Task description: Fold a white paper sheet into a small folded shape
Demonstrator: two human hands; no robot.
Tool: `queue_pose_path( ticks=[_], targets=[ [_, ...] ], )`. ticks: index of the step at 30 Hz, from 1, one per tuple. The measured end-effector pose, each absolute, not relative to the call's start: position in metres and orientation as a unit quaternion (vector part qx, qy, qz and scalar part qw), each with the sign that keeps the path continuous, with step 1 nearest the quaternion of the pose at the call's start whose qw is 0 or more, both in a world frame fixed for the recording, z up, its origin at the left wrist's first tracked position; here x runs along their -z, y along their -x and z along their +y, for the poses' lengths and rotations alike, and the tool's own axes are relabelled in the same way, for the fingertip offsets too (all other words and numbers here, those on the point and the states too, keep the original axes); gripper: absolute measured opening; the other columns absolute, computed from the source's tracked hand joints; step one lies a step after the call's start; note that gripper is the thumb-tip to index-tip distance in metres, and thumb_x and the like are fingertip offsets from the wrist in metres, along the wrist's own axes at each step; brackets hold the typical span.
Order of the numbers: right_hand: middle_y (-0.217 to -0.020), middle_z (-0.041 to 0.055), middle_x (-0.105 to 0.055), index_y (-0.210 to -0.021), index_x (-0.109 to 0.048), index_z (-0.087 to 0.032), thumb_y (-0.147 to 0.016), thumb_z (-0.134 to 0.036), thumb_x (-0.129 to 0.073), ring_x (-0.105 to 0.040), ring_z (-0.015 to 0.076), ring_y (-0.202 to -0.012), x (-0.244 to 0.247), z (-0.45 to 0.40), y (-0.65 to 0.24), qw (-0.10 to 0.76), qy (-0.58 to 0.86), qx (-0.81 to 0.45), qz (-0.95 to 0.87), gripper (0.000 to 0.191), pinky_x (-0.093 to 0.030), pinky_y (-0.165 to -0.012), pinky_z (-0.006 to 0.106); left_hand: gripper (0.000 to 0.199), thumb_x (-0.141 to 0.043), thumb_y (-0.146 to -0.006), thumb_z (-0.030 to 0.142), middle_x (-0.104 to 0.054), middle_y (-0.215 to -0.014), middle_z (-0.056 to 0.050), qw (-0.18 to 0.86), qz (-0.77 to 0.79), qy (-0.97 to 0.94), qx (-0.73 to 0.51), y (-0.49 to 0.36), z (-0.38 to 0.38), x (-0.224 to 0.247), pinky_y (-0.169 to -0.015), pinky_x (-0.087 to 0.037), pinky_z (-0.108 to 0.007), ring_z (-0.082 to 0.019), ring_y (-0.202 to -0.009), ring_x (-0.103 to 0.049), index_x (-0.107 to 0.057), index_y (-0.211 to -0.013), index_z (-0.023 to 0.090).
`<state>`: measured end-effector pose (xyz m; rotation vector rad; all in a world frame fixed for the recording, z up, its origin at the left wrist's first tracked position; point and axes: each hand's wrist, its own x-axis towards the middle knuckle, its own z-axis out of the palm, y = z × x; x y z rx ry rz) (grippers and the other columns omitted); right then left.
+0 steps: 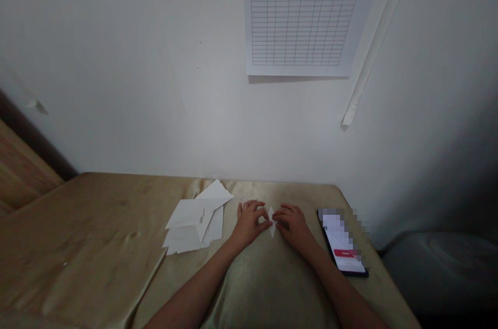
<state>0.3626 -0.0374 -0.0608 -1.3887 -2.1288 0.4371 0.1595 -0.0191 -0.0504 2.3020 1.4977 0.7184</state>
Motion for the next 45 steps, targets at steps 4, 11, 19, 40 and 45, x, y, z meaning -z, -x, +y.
queue_pose_path(
  ticks=[4, 11, 19, 40, 45],
  targets=[
    [-0.118, 0.0011, -0.072, -0.108, -0.074, -0.032, -0.085, -0.017, -0.06, -0.046, 0.0265, -0.13, 0.06, -0.038, -0.362, 0.271, 0.528, -0.164, -0.788, 0.031, -0.023, -0.115, 0.052, 0.014, -0.073, -0.085, 0.039, -0.064, -0.13, -0.001, 0.154, 0.53, -0.796, -0.246, -0.159, -0.019, 0.051, -0.115, -0.016, -0.065, -0.029, -0.13, -0.046, -0.072, -0.08, 0.026],
    [-0.121, -0.0003, -0.071, -0.111, -0.073, -0.032, -0.084, -0.015, -0.06, -0.043, 0.0265, -0.13, 0.06, -0.038, -0.361, 0.268, 0.54, -0.164, -0.781, 0.034, -0.024, -0.114, 0.047, 0.024, -0.077, -0.081, 0.038, -0.059, -0.137, -0.001, 0.148, 0.508, -0.822, -0.21, -0.149, -0.012, 0.054, -0.115, -0.019, -0.061, -0.03, -0.133, -0.043, -0.074, -0.105, 0.039],
    [-0.117, 0.0005, -0.071, -0.105, -0.072, -0.03, -0.083, -0.013, -0.06, -0.049, 0.0258, -0.124, 0.059, -0.037, -0.361, 0.28, 0.531, -0.177, -0.78, 0.031, -0.025, -0.112, 0.049, 0.019, -0.078, -0.08, 0.039, -0.06, -0.136, -0.002, 0.147, 0.499, -0.827, -0.213, -0.146, -0.009, 0.052, -0.113, -0.026, -0.055, -0.029, -0.13, -0.046, -0.077, -0.099, 0.037],
    [-0.102, 0.0034, -0.074, -0.084, -0.078, -0.026, -0.084, -0.014, -0.062, -0.059, 0.0222, -0.105, 0.055, -0.036, -0.365, 0.303, 0.476, -0.202, -0.801, 0.02, -0.041, -0.099, 0.04, 0.029, -0.079, -0.079, 0.03, -0.06, -0.139, -0.001, 0.139, 0.45, -0.854, -0.22, -0.143, -0.011, 0.054, -0.114, -0.029, -0.052, -0.029, -0.135, -0.04, -0.075, -0.107, 0.035],
    [-0.097, 0.0022, -0.075, -0.084, -0.079, -0.028, -0.082, -0.012, -0.061, -0.06, 0.0219, -0.105, 0.053, -0.038, -0.366, 0.287, 0.472, -0.183, -0.813, 0.023, -0.039, -0.1, 0.04, 0.011, -0.075, -0.083, 0.027, -0.073, -0.117, 0.001, 0.164, 0.403, -0.869, -0.236, -0.145, -0.011, 0.05, -0.114, -0.029, -0.047, -0.025, -0.127, -0.05, -0.078, -0.091, 0.032]
  ],
)
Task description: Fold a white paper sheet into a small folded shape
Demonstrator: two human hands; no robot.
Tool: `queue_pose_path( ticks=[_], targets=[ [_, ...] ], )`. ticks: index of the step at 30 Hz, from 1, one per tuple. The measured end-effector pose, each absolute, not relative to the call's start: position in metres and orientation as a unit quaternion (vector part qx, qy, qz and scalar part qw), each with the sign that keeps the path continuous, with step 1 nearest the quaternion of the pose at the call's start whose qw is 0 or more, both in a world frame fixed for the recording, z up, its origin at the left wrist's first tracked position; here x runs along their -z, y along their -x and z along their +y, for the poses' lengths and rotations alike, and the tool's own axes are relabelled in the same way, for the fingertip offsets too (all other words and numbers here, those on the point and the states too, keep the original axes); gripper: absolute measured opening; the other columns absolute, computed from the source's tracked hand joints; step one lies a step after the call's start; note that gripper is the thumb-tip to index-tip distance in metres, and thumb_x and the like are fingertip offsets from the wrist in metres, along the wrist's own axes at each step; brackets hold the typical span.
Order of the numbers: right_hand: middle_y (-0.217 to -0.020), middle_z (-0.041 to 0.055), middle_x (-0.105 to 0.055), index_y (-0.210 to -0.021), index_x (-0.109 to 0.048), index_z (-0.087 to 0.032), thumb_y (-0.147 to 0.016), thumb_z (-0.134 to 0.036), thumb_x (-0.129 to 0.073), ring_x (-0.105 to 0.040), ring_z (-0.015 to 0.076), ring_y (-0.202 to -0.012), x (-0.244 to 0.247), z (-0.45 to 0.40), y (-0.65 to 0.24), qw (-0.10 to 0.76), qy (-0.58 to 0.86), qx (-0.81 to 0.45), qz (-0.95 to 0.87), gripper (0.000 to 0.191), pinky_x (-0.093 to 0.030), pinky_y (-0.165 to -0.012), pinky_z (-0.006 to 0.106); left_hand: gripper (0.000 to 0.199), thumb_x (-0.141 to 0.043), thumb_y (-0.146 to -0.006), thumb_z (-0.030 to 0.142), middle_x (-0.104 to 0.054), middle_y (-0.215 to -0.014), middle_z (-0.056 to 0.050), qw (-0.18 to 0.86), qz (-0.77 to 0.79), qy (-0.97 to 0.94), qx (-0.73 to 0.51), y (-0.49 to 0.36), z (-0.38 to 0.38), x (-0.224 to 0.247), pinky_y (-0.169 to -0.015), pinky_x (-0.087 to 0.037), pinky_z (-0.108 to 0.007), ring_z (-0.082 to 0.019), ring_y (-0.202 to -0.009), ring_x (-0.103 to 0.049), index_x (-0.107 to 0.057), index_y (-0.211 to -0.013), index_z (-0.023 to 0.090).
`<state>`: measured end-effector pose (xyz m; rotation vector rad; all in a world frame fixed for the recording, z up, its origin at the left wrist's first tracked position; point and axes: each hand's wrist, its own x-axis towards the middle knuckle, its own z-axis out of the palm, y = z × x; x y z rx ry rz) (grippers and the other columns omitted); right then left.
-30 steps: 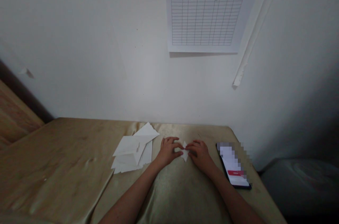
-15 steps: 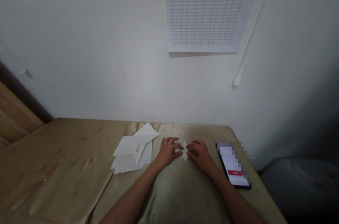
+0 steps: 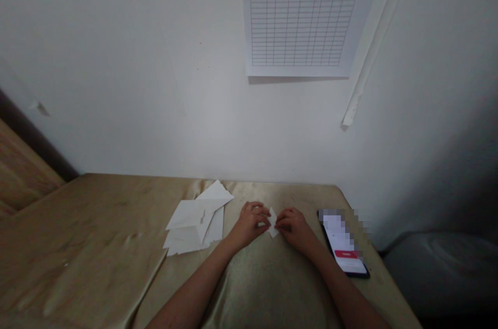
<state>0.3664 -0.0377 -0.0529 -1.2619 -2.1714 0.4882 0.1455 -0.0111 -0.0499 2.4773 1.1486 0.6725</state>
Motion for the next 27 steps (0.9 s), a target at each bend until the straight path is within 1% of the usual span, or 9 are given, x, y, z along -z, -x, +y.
queue_pose_path(
  ticks=[3, 9, 14, 22, 27],
  targets=[
    [-0.098, 0.0023, -0.075, -0.085, -0.079, -0.028, -0.082, -0.013, -0.062, -0.06, 0.0221, -0.106, 0.0505, -0.0384, -0.3673, 0.282, 0.477, -0.176, -0.814, 0.023, -0.038, -0.102, 0.041, 0.008, -0.072, -0.086, 0.03, -0.077, -0.104, 0.001, 0.18, 0.387, -0.876, -0.226, -0.1445, -0.0114, 0.0473, -0.114, -0.026, -0.048, -0.023, -0.119, -0.056, -0.079, -0.089, 0.032],
    [-0.101, 0.0004, -0.074, -0.083, -0.077, -0.029, -0.079, -0.015, -0.065, -0.06, 0.0224, -0.11, 0.0448, -0.0421, -0.3674, 0.274, 0.494, -0.186, -0.804, 0.019, -0.03, -0.109, 0.046, 0.009, -0.078, -0.081, 0.039, -0.077, -0.103, 0.0, 0.195, 0.359, -0.882, -0.234, -0.1415, -0.0086, 0.0499, -0.106, -0.036, -0.041, -0.022, -0.115, -0.058, -0.08, -0.086, 0.031],
    [-0.103, 0.001, -0.074, -0.08, -0.077, -0.029, -0.077, -0.019, -0.067, -0.059, 0.0238, -0.112, 0.0431, -0.0433, -0.3673, 0.267, 0.503, -0.19, -0.8, 0.014, -0.025, -0.112, 0.05, 0.014, -0.074, -0.083, 0.044, -0.077, -0.101, -0.001, 0.197, 0.35, -0.883, -0.242, -0.1423, -0.0075, 0.0525, -0.104, -0.038, -0.04, -0.022, -0.114, -0.059, -0.08, -0.084, 0.031],
    [-0.102, 0.0002, -0.073, -0.078, -0.076, -0.029, -0.076, -0.02, -0.069, -0.059, 0.0233, -0.111, 0.044, -0.0429, -0.3668, 0.265, 0.504, -0.19, -0.8, 0.011, -0.025, -0.112, 0.049, 0.007, -0.076, -0.082, 0.036, -0.075, -0.101, -0.001, 0.194, 0.346, -0.884, -0.249, -0.1437, -0.0096, 0.0534, -0.105, -0.038, -0.039, -0.023, -0.113, -0.057, -0.08, -0.086, 0.031],
    [-0.103, -0.0001, -0.072, -0.078, -0.075, -0.029, -0.077, -0.022, -0.069, -0.059, 0.0223, -0.11, 0.0427, -0.0443, -0.367, 0.263, 0.506, -0.192, -0.798, 0.009, -0.023, -0.114, 0.049, 0.008, -0.073, -0.084, 0.033, -0.072, -0.106, -0.002, 0.181, 0.353, -0.888, -0.234, -0.1456, -0.0133, 0.0506, -0.107, -0.036, -0.039, -0.023, -0.117, -0.055, -0.079, -0.09, 0.031]
  ],
)
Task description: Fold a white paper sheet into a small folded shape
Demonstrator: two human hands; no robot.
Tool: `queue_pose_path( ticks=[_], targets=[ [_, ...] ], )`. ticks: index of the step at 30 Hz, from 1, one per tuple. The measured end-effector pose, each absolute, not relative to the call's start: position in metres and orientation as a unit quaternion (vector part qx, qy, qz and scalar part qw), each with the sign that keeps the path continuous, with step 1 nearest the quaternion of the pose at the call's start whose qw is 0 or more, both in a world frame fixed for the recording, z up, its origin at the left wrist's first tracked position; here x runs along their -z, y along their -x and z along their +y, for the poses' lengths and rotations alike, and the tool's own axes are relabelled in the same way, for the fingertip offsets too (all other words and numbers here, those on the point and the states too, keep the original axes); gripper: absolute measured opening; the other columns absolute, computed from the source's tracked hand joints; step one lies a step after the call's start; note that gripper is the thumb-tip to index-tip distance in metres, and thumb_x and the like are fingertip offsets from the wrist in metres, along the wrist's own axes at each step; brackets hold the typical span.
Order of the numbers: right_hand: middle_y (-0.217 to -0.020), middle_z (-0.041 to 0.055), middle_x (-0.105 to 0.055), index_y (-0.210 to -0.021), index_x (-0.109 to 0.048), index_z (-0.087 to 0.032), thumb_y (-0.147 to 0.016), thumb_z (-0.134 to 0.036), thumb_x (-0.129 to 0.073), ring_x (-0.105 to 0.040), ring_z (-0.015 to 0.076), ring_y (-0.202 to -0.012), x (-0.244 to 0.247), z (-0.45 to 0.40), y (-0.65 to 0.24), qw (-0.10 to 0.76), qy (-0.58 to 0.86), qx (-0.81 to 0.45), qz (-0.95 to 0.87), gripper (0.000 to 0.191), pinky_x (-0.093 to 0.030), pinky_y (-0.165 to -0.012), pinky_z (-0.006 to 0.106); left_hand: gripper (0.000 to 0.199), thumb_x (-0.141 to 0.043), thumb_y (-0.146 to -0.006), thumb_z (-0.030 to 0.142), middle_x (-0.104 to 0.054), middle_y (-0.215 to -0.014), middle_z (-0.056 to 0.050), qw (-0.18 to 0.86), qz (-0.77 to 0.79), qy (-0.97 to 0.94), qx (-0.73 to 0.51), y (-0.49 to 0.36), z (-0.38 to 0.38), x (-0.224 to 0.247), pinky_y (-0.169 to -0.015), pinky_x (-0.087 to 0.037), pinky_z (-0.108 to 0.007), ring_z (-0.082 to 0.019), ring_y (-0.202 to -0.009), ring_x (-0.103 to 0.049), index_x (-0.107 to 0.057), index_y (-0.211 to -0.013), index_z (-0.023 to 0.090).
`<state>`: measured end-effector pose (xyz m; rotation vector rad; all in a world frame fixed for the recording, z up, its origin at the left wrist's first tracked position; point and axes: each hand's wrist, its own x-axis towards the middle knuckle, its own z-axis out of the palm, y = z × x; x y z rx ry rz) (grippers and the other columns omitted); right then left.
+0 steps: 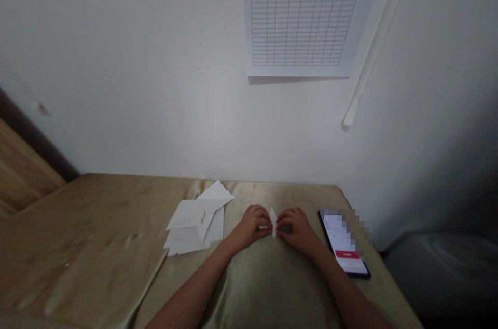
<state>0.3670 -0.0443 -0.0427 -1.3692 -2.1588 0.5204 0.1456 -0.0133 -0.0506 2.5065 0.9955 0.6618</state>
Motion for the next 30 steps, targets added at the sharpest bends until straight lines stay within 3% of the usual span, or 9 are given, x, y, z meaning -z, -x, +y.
queue_pose_path(
  ticks=[10, 16, 30],
  targets=[
    [-0.105, -0.0001, -0.071, -0.081, -0.075, -0.03, -0.079, -0.031, -0.073, -0.057, 0.0233, -0.114, 0.043, -0.044, -0.368, 0.261, 0.504, -0.214, -0.795, 0.003, -0.014, -0.116, 0.053, 0.008, -0.069, -0.087, 0.027, -0.069, -0.108, -0.003, 0.184, 0.36, -0.884, -0.234, -0.15, -0.018, 0.05, -0.109, -0.035, -0.038, -0.024, -0.12, -0.051, -0.076, -0.092, 0.027],
    [-0.108, 0.0006, -0.07, -0.084, -0.076, -0.031, -0.077, -0.036, -0.077, -0.054, 0.0245, -0.118, 0.044, -0.045, -0.369, 0.264, 0.506, -0.221, -0.791, 0.009, -0.009, -0.117, 0.055, 0.007, -0.069, -0.086, 0.022, -0.07, -0.104, -0.003, 0.2, 0.354, -0.877, -0.256, -0.149, -0.015, 0.056, -0.108, -0.036, -0.039, -0.023, -0.119, -0.051, -0.074, -0.09, 0.025],
    [-0.108, 0.0, -0.069, -0.088, -0.073, -0.029, -0.087, -0.027, -0.064, -0.054, 0.0223, -0.12, 0.038, -0.049, -0.368, 0.251, 0.492, -0.189, -0.812, 0.009, -0.005, -0.118, 0.057, 0.003, -0.068, -0.086, 0.024, -0.069, -0.104, -0.003, 0.214, 0.361, -0.865, -0.276, -0.15, -0.012, 0.061, -0.107, -0.036, -0.037, -0.022, -0.114, -0.054, -0.071, -0.087, 0.023]
  ],
)
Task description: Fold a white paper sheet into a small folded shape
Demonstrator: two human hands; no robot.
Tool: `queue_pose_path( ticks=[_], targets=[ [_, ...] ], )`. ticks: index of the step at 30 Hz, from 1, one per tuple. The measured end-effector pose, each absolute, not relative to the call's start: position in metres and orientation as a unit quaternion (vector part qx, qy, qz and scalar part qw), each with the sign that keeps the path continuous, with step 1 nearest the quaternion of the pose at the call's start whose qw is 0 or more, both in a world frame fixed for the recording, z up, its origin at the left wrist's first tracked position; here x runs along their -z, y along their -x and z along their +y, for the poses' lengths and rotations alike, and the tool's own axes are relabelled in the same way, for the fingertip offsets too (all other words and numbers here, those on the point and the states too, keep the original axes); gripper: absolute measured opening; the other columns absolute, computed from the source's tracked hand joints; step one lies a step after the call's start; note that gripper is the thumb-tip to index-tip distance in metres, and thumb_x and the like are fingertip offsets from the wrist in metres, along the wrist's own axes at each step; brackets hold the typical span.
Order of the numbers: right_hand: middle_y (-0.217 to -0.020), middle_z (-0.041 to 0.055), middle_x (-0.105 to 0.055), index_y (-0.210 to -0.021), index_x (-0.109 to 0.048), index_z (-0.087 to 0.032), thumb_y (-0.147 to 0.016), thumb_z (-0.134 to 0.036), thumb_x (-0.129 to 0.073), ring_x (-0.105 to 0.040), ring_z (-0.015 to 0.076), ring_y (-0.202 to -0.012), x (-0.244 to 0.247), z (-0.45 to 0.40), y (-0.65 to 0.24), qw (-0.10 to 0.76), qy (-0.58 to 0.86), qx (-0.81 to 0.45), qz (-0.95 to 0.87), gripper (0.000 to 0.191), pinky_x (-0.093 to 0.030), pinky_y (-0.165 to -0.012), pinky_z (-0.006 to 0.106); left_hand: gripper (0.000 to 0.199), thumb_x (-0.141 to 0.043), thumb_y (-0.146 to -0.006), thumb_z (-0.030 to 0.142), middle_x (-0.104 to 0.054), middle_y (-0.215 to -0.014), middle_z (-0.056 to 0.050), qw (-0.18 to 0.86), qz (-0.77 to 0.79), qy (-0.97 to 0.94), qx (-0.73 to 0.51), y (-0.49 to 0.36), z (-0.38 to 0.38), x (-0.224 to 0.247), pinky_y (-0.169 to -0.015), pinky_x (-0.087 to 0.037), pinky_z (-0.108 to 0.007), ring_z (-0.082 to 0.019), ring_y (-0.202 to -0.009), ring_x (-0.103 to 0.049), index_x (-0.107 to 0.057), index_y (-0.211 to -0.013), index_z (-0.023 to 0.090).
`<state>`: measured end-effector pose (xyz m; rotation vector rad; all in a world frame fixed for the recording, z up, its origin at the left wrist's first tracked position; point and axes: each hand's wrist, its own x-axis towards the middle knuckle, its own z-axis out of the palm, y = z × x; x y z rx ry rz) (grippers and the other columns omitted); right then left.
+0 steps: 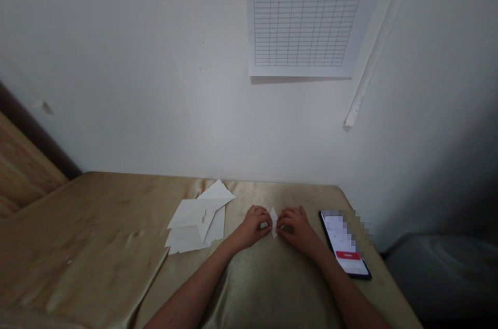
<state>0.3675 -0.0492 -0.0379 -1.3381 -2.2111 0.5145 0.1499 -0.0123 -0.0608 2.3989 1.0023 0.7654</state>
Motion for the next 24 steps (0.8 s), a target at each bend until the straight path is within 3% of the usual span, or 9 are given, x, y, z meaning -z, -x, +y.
queue_pose_path(
  ticks=[3, 8, 15, 20, 24],
  targets=[
    [-0.108, 0.0019, -0.07, -0.092, -0.072, -0.028, -0.09, -0.025, -0.06, -0.054, 0.023, -0.122, 0.0387, -0.048, -0.3663, 0.252, 0.503, -0.175, -0.808, 0.013, -0.004, -0.118, 0.06, 0.005, -0.068, -0.085, 0.024, -0.068, -0.106, -0.003, 0.206, 0.366, -0.866, -0.272, -0.1495, -0.0121, 0.0613, -0.107, -0.035, -0.038, -0.021, -0.113, -0.055, -0.069, -0.09, 0.022],
    [-0.114, 0.0049, -0.069, -0.098, -0.07, -0.026, -0.093, -0.025, -0.054, -0.056, 0.0227, -0.121, 0.0417, -0.0463, -0.3643, 0.273, 0.517, -0.169, -0.794, 0.017, -0.001, -0.118, 0.061, 0.026, -0.077, -0.079, 0.031, -0.068, -0.11, -0.003, 0.194, 0.376, -0.864, -0.274, -0.1499, -0.0119, 0.0606, -0.103, -0.039, -0.038, -0.023, -0.112, -0.055, -0.067, -0.101, 0.023],
    [-0.11, 0.0022, -0.069, -0.099, -0.068, -0.027, -0.087, -0.026, -0.06, -0.056, 0.0233, -0.119, 0.0388, -0.0504, -0.3616, 0.258, 0.508, -0.152, -0.807, 0.014, -0.002, -0.119, 0.061, 0.022, -0.078, -0.079, 0.026, -0.068, -0.106, -0.005, 0.17, 0.397, -0.859, -0.275, -0.154, -0.0106, 0.0605, -0.098, -0.043, -0.038, -0.023, -0.107, -0.057, -0.07, -0.1, 0.023],
    [-0.115, 0.0041, -0.067, -0.113, -0.067, -0.029, -0.085, -0.024, -0.062, -0.055, 0.0244, -0.12, 0.0412, -0.0515, -0.36, 0.241, 0.527, -0.124, -0.806, 0.029, -0.006, -0.119, 0.06, 0.022, -0.076, -0.079, 0.02, -0.067, -0.104, -0.005, 0.155, 0.408, -0.856, -0.277, -0.1568, -0.0115, 0.0634, -0.097, -0.044, -0.038, -0.023, -0.106, -0.058, -0.072, -0.1, 0.023],
    [-0.113, 0.0045, -0.067, -0.108, -0.071, -0.03, -0.087, -0.022, -0.061, -0.055, 0.0244, -0.117, 0.0449, -0.0486, -0.3588, 0.246, 0.547, -0.11, -0.792, 0.025, -0.009, -0.119, 0.06, 0.02, -0.074, -0.078, 0.016, -0.066, -0.106, -0.007, 0.146, 0.419, -0.849, -0.288, -0.1588, -0.0118, 0.0662, -0.097, -0.045, -0.038, -0.024, -0.106, -0.058, -0.072, -0.097, 0.022]
  ],
)
